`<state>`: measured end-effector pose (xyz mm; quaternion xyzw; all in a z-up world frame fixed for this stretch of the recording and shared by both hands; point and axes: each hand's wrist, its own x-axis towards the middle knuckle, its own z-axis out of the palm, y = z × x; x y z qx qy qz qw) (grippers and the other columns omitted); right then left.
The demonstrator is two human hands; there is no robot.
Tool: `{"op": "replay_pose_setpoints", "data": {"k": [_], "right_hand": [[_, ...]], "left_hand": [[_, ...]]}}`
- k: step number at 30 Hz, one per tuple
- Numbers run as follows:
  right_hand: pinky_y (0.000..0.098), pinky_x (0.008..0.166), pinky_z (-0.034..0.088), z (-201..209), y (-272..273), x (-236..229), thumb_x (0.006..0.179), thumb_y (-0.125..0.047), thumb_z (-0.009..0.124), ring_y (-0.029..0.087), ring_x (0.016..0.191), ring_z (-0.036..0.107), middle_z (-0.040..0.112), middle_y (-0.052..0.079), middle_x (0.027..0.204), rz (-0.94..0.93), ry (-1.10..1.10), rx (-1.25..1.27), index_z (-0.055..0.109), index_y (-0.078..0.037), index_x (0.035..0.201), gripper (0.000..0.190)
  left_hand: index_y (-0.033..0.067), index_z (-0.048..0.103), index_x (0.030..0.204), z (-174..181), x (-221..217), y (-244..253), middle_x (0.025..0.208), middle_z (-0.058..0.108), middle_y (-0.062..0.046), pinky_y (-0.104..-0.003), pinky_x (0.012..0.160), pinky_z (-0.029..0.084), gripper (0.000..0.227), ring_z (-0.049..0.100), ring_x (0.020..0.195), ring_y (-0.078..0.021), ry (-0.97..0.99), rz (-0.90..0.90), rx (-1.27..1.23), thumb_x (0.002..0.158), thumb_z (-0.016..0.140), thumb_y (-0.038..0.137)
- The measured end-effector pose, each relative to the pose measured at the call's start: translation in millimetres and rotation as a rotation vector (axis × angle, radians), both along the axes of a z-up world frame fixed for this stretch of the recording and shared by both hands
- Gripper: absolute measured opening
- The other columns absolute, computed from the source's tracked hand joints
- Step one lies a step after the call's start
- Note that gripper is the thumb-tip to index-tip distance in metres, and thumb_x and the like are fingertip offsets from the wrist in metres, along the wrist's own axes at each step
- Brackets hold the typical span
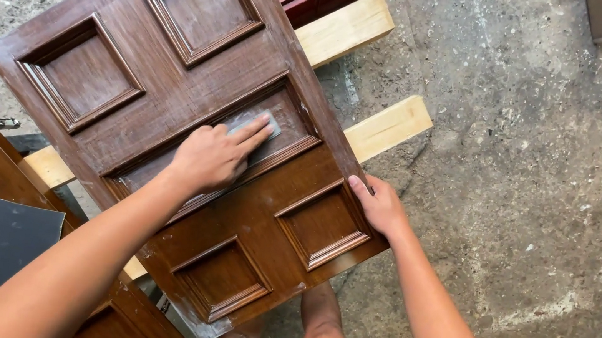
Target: Sanding the surface of a wooden door with sandpaper to prepare it for finishing.
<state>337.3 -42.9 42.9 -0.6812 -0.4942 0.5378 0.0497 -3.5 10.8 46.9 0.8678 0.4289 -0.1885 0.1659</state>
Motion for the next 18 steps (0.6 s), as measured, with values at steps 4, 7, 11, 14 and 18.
{"op": "replay_pose_setpoints", "data": {"k": [4,7,11,14,18], "right_hand": [[0.0496,0.075,0.049,-25,-7,8,0.100,-0.055,0.058,0.034,0.078,0.063,0.066,0.023,0.074,0.003,-0.001,0.001,0.068,-0.005,0.084,0.053],[0.0490,0.079,0.050,-52,-15,23,0.100,-0.056,0.057,0.037,0.085,0.067,0.070,0.025,0.080,0.000,-0.023,-0.028,0.072,-0.007,0.090,0.053],[0.0491,0.079,0.050,-36,-10,16,0.100,-0.055,0.058,0.036,0.084,0.066,0.069,0.024,0.080,-0.010,-0.016,-0.035,0.073,-0.006,0.090,0.052],[0.0507,0.080,0.050,-14,-5,1,0.100,-0.055,0.057,0.038,0.087,0.068,0.070,0.026,0.081,-0.008,-0.020,-0.042,0.072,-0.005,0.090,0.053],[0.0496,0.081,0.051,-16,-5,1,0.100,-0.055,0.058,0.034,0.087,0.068,0.071,0.023,0.082,-0.005,-0.037,-0.048,0.073,-0.008,0.091,0.050]], "left_hand": [[0.0236,0.027,0.163,-22,25,21,0.167,0.033,0.009,-0.046,0.073,0.061,0.082,0.073,0.085,-0.0375,-0.077,-0.032,0.085,0.085,0.048,0.033],[0.0240,0.022,0.165,-2,4,10,0.169,0.027,0.009,-0.045,0.074,0.062,0.086,0.074,0.088,-0.0368,-0.030,-0.032,0.059,0.085,0.051,0.033],[0.0222,0.018,0.166,-3,-7,3,0.170,0.024,0.009,-0.045,0.073,0.062,0.086,0.073,0.087,-0.0370,0.025,-0.015,0.020,0.086,0.048,0.033],[0.0213,0.020,0.166,-12,12,17,0.170,0.025,0.009,-0.045,0.070,0.063,0.089,0.073,0.084,-0.0354,0.007,-0.024,0.084,0.084,0.053,0.035],[0.0208,0.022,0.166,-9,8,11,0.168,0.029,0.008,-0.046,0.068,0.063,0.088,0.072,0.081,-0.0360,-0.018,0.026,0.127,0.084,0.053,0.032]]}}
